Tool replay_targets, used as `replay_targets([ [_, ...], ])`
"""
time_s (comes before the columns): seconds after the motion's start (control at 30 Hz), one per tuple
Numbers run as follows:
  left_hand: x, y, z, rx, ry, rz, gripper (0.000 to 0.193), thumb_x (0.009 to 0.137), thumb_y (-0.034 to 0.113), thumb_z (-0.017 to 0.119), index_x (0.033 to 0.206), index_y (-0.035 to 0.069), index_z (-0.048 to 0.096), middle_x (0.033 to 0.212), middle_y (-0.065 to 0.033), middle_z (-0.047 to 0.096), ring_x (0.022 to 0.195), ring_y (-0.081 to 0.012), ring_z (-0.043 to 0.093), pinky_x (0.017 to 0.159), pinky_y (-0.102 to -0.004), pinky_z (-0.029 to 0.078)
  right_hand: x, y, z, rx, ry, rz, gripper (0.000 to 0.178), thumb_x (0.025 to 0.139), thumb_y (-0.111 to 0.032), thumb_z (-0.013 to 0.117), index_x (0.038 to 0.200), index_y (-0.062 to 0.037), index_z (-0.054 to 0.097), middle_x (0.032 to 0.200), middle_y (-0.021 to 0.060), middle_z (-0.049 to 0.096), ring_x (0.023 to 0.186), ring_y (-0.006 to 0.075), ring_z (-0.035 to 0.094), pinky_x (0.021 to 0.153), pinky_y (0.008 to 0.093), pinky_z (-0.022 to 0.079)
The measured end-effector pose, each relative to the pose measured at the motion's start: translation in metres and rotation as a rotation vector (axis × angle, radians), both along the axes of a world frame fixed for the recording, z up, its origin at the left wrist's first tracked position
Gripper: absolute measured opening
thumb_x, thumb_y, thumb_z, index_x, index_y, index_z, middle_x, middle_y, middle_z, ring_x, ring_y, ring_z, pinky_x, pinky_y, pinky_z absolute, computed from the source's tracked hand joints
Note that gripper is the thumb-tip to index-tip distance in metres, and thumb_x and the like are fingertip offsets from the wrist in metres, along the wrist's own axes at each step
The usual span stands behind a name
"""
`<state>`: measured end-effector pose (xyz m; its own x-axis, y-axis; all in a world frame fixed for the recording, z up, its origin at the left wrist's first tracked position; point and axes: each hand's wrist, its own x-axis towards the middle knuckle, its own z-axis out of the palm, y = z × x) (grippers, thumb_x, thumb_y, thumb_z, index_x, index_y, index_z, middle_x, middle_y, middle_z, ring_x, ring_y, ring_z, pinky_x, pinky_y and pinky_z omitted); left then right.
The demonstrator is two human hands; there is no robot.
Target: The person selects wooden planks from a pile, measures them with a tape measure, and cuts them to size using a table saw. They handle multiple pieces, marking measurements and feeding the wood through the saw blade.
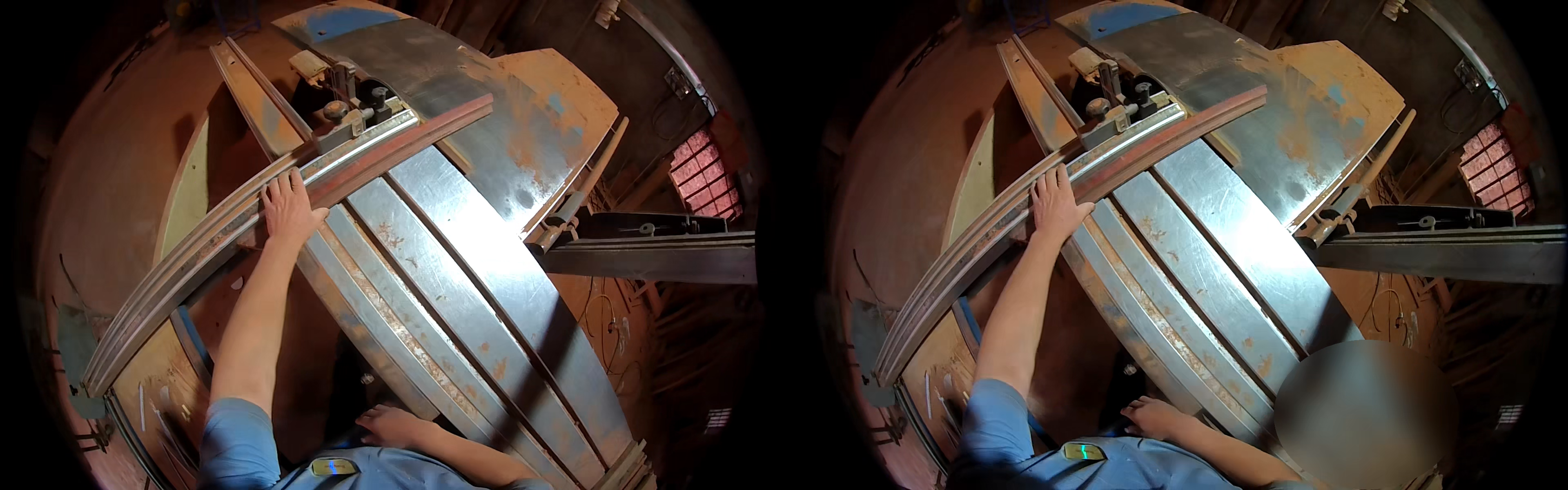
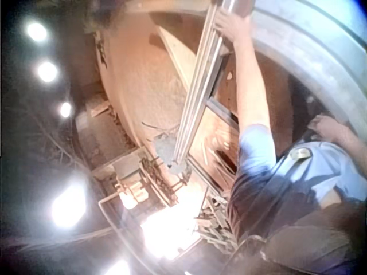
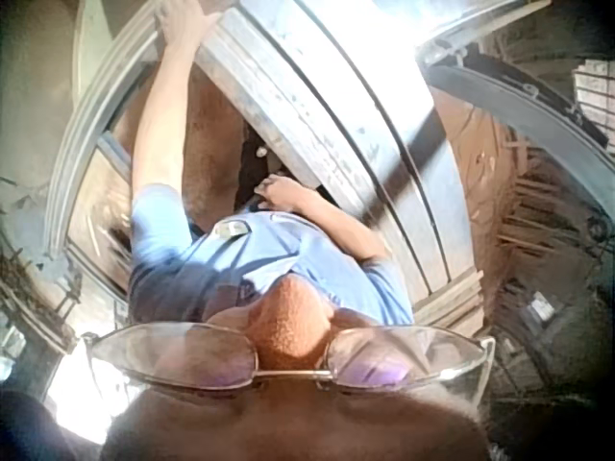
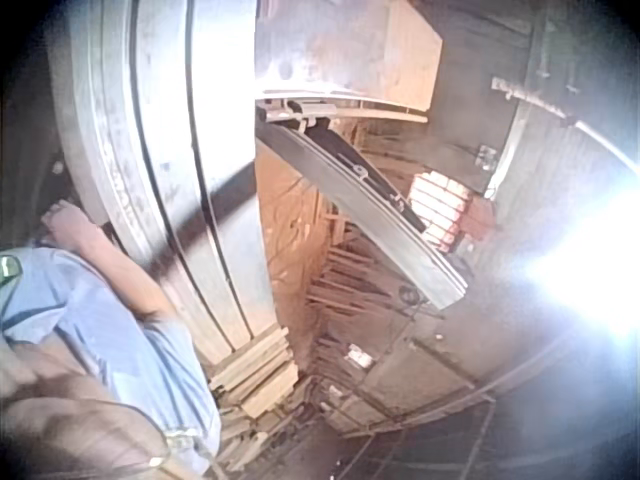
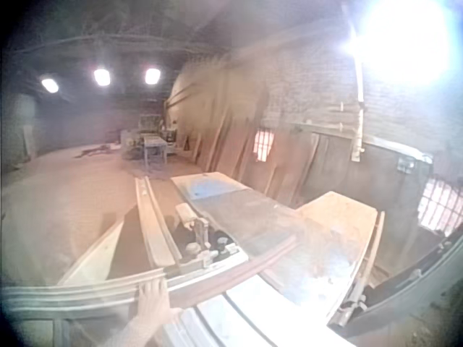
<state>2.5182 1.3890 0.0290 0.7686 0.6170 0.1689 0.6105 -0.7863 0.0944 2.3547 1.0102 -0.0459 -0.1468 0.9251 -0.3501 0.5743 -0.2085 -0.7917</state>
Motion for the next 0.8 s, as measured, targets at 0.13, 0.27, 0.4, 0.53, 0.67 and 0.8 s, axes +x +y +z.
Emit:
replay_targets([
  [0.13,0.001,-0.005,0.001,0.046,-0.027,0.05,0.097,0.071,0.043,0.084,0.144,0.0,0.037,0.142,-0.0184,0.044,0.136,-0.0359,0.036,0.114,-0.0541,0.026,0.038,0.023,0.054,0.032,0.143,-0.14,0.046,0.096,-0.033,0.06,0.129,-0.0009,0.059,0.122,0.0194,0.063,0.112,0.0373,0.06,0.099,0.044,0.047],
  [0.27,0.001,0.0,-0.001,0.02,0.014,0.054,0.097,0.073,0.041,0.084,0.145,0.0,0.033,0.143,-0.0193,0.041,0.135,-0.0374,0.035,0.114,-0.0551,0.025,0.097,0.053,0.083,0.277,0.042,-0.367,0.042,0.096,-0.03,0.061,0.125,0.0002,0.059,0.112,0.0205,0.066,0.104,0.0391,0.063,0.093,0.0458,0.05],
  [0.4,0.003,0.001,-0.008,0.045,-0.007,0.061,0.097,0.071,0.041,0.084,0.144,0.0,0.035,0.141,-0.019,0.042,0.134,-0.0369,0.036,0.114,-0.0543,0.025,0.171,0.122,0.08,0.491,-0.136,-0.653,0.039,0.093,-0.027,0.063,0.121,-0.0004,0.057,0.107,0.0243,0.064,0.102,0.043,0.061,0.089,0.0467,0.05],
  [0.53,0.009,-0.002,-0.003,0.042,-0.028,0.044,0.096,0.069,0.041,0.085,0.141,-0.001,0.038,0.139,-0.018,0.044,0.133,-0.036,0.038,0.112,-0.0532,0.026,0.243,0.2,0.045,0.518,-0.354,-0.735,0.054,0.092,-0.034,0.063,0.128,0.0039,0.05,0.135,0.0265,0.05,0.124,0.0438,0.048,0.104,0.0487,0.041],
  [0.67,0.012,-0.003,-0.005,0.084,-0.037,0.03,0.094,0.069,0.041,0.085,0.139,-0.001,0.039,0.136,-0.017,0.045,0.13,-0.0347,0.04,0.111,-0.0521,0.027,0.271,0.255,0.023,0.562,-0.528,-0.819,0.056,0.095,-0.035,0.06,0.131,0.0066,0.047,0.148,0.0289,0.039,0.14,0.045,0.034,0.113,0.0512,0.031],
  [0.8,0.016,0.001,-0.013,0.098,-0.026,0.024,0.093,0.069,0.038,0.084,0.14,-0.001,0.039,0.134,-0.0178,0.046,0.129,-0.0353,0.04,0.11,-0.0518,0.029,0.272,0.266,0.002,0.439,-0.617,-0.789,0.07,0.098,-0.044,0.054,0.14,0.0107,0.041,0.155,0.0304,0.031,0.146,0.0434,0.026,0.118,0.0505,0.025],
])
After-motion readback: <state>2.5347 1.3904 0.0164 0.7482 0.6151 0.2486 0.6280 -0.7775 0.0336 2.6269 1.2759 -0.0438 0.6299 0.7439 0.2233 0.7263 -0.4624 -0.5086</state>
